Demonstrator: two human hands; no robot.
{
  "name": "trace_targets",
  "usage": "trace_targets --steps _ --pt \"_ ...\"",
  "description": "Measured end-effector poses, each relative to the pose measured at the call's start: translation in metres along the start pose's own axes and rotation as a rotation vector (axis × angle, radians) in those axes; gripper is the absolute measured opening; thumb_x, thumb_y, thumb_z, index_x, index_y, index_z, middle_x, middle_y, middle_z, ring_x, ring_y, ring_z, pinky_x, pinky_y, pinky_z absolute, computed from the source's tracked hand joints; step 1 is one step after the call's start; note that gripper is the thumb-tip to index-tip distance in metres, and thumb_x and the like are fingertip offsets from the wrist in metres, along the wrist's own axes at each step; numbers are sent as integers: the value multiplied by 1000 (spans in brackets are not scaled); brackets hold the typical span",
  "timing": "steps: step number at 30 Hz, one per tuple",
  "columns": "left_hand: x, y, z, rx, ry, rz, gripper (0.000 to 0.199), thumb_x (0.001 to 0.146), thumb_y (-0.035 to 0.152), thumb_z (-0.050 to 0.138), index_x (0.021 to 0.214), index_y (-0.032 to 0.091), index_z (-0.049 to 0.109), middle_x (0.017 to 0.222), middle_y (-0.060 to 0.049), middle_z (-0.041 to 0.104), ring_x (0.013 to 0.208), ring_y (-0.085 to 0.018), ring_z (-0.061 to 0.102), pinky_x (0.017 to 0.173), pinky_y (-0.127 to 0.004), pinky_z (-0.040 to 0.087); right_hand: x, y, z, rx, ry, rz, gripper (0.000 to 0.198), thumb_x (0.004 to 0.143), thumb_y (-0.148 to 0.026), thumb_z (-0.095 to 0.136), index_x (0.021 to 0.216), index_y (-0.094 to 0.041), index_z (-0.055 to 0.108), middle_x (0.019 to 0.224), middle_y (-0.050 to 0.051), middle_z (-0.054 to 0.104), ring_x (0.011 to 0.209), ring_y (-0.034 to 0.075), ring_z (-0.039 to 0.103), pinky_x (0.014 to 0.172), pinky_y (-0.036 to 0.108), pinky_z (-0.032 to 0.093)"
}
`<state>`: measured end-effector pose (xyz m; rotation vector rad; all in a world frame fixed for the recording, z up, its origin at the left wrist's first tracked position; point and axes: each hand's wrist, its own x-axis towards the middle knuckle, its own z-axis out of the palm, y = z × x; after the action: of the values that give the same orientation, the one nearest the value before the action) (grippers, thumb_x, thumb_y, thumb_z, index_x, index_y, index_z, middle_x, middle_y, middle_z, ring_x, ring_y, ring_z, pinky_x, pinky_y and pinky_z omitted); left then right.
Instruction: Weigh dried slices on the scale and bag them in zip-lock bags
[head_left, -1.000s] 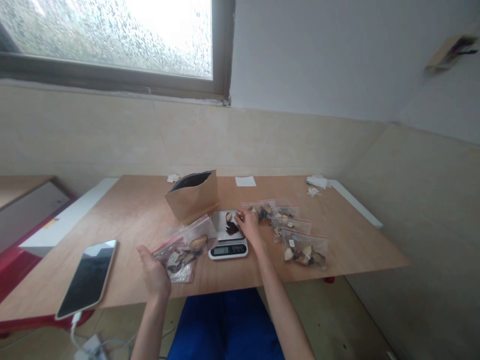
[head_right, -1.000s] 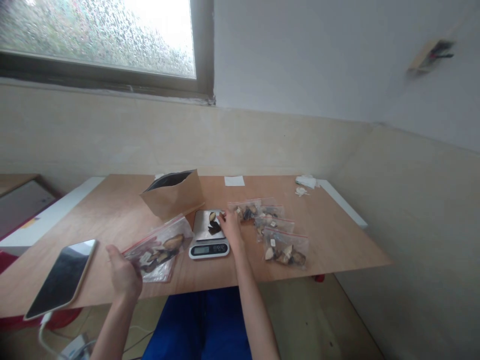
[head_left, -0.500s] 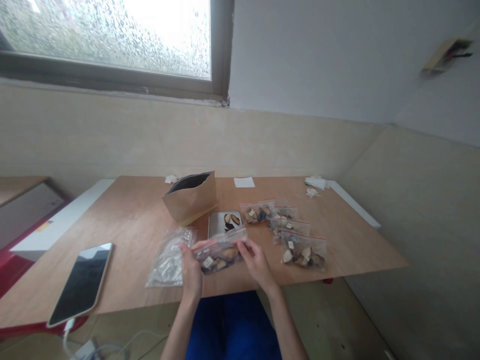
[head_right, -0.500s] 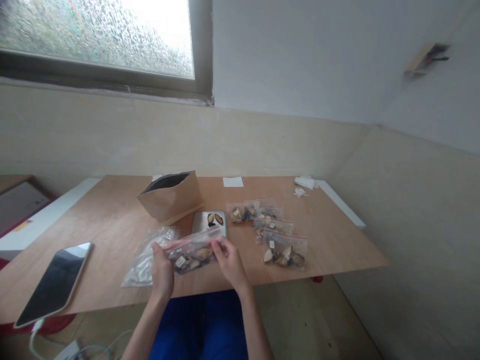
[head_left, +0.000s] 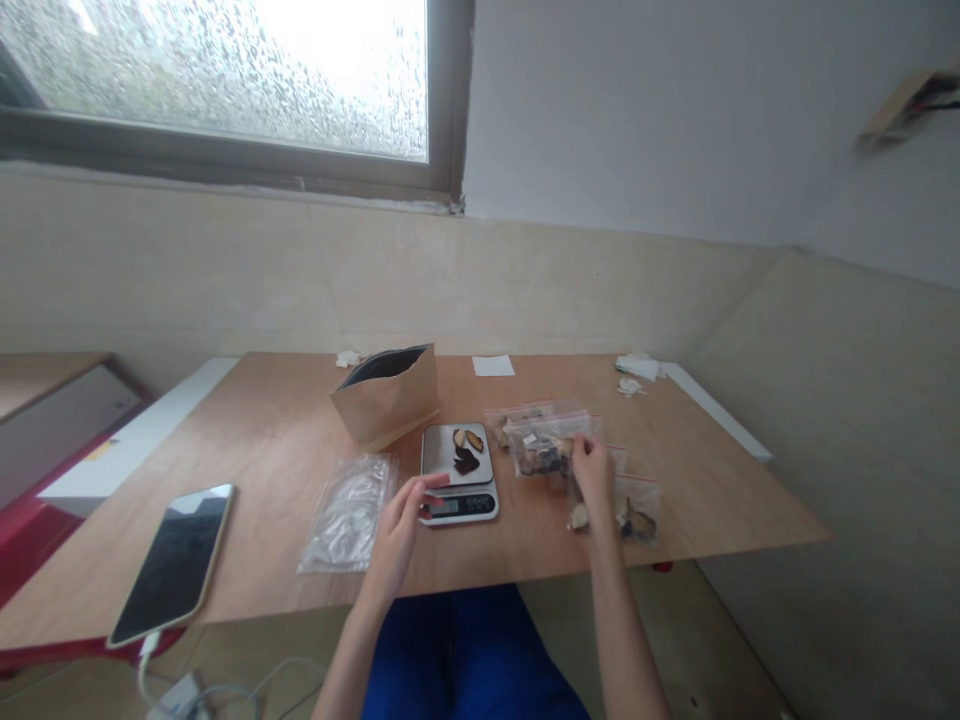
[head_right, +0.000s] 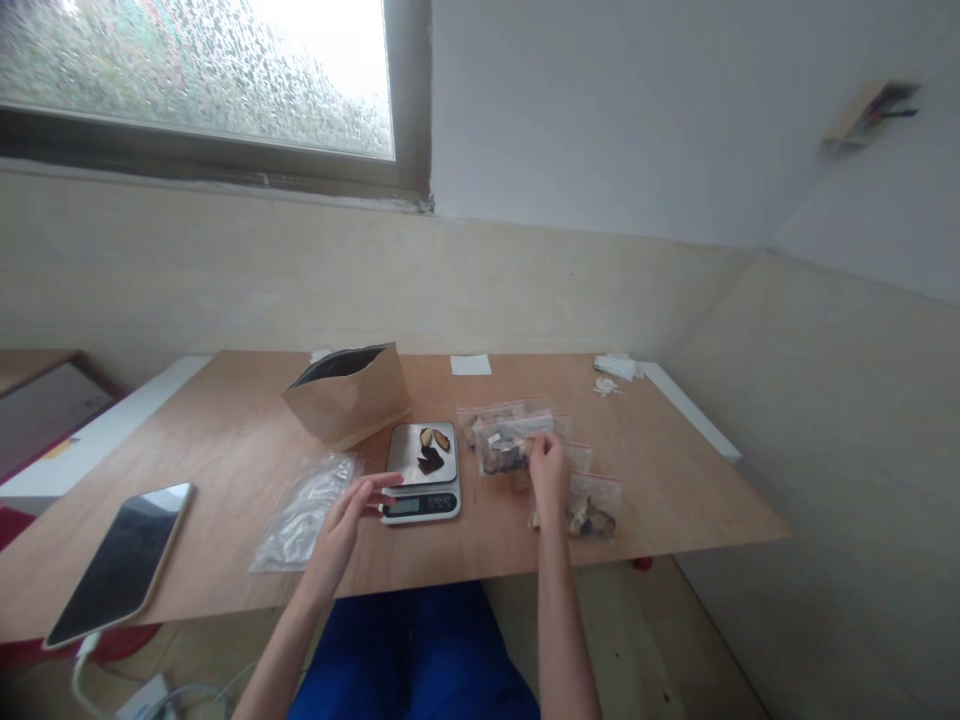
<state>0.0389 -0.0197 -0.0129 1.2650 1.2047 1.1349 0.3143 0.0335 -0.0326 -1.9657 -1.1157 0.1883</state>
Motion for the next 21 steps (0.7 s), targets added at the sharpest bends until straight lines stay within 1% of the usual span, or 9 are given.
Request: trace_targets --steps 2,5,7,9,11,12,15,18,21 --pt "2 5 -7 117 153 77 38 84 44 38 92 18 65 98 -7 66 88 -21 58 78 -32 43 8 -3 9 -91 -26 0 39 82 -33 34 80 -9 65 79 18 67 73 26 61 63 32 41" --pt "9 21 -18 338 530 199 29 84 36 39 93 20 62 98 -6 64 95 -22 55 85 -34 40 9 -10 19 -112 -51 -13 37 82 -30 36 86 -7 65 82 20 67 77 27 61 66 33 41" --pt "17 34 -25 448 737 277 26 83 30 40 96 20 60 101 -6 62 97 -23 53 86 -36 39 2 -15 21 -152 29 -48 38 81 -30 38 98 -4 61 91 22 65 86 29 58 72 36 41" --pt "27 48 -32 521 840 345 26 82 26 41 101 19 58 106 -7 60 103 -23 50 91 -38 36 -9 -16 17 -223 170 -102 43 82 -31 39 108 -2 55 100 25 60 95 32 54 78 40 39" --pt "38 60 -40 565 888 411 28 82 24 42 105 18 57 111 -8 58 110 -24 48 96 -40 32 -24 -11 11 -295 293 -127 45 83 -32 37 113 -2 52 105 26 57 100 35 50 81 44 38" --pt "44 65 -43 583 898 440 29 82 24 42 107 18 56 113 -9 57 113 -24 47 99 -41 30 -32 -6 8 -323 328 -114 46 83 -33 36 114 -2 52 107 26 55 102 36 49 81 45 37" --pt "64 76 -50 604 905 471 33 82 25 44 112 17 55 120 -11 54 118 -25 44 101 -41 27 -54 16 5 -398 388 -19 53 84 -39 35 121 -3 47 121 30 45 112 41 42 84 53 35" --pt "84 81 -53 624 870 452 34 82 28 47 113 19 55 124 -10 53 119 -26 43 101 -43 28 -68 39 8 -469 357 48 64 84 -46 34 128 1 40 129 34 36 119 45 33 86 59 31" --pt "102 81 -52 664 769 438 32 82 31 47 110 20 58 123 -10 55 116 -26 46 99 -42 30 -72 55 10 -511 276 -7 65 85 -46 31 129 2 38 131 35 35 123 45 30 89 62 28"
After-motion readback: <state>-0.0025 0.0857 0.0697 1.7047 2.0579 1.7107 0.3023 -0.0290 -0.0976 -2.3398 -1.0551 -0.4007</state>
